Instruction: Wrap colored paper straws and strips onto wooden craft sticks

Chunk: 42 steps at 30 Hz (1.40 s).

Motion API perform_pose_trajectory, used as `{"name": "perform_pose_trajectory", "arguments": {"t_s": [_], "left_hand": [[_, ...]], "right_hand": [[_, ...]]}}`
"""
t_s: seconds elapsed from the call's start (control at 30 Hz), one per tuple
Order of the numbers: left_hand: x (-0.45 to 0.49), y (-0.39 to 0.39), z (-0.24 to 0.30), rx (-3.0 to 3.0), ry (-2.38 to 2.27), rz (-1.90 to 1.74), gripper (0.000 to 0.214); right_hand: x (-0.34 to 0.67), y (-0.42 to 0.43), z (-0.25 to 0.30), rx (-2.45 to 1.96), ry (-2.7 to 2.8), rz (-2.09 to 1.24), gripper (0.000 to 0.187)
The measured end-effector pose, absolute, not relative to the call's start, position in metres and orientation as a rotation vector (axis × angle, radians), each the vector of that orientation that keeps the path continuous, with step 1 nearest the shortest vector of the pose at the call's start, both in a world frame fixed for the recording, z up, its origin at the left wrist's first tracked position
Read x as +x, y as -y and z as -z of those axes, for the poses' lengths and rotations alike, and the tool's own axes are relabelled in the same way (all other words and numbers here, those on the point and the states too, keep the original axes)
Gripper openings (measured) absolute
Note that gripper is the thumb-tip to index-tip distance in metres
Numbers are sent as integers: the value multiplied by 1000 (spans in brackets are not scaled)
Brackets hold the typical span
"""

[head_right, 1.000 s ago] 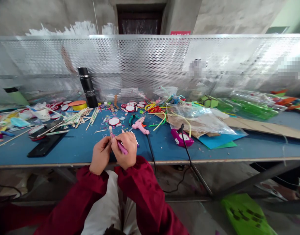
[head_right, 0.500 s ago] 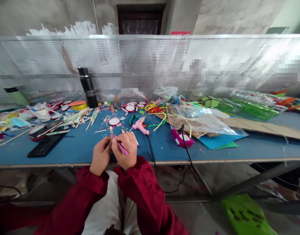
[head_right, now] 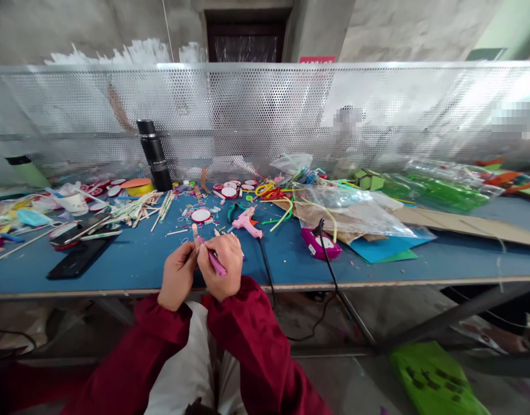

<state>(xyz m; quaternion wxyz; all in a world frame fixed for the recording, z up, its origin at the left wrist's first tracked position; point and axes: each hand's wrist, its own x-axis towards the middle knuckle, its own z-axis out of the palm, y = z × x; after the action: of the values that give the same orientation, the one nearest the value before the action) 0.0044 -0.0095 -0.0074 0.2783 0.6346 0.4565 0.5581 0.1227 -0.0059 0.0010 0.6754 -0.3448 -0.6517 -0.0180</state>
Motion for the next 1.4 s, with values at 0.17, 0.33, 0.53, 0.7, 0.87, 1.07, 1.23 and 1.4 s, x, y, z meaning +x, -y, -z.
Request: {"name": "perform_pose_trajectory", "arguments": {"t_s": [0.17, 0.33, 0.53, 0.7, 0.87, 1.07, 1.23, 1.4], "left_hand": [[5, 9, 9, 1688, -1193, -1508, 31], [4, 9, 9, 1712, -1223, -1501, 30], [4, 9, 9, 1703, -1209, -1491, 30], [3, 8, 10, 1737, -1229, -1489, 31], [3, 8, 11, 1717, -1216, -1478, 32], [4, 10, 8, 1724, -1211, -1493, 32], [4, 10, 7, 1717, -1214, -1495, 32], [4, 11, 6, 1726, -1215, -1495, 31]], "right_hand": [[122, 4, 0, -742, 1514, 55, 14], [123, 5, -1, -790, 1466, 61, 14], [123, 5, 1, -758, 1484, 50, 14], [123, 4, 1, -784, 1447, 63, 14], [123, 5, -1, -762, 1462, 52, 14], [124, 5, -2, -785, 1474, 54, 17], [123, 5, -1, -794, 1464, 42, 16], [123, 6, -1, -796, 1463, 46, 18]]}}
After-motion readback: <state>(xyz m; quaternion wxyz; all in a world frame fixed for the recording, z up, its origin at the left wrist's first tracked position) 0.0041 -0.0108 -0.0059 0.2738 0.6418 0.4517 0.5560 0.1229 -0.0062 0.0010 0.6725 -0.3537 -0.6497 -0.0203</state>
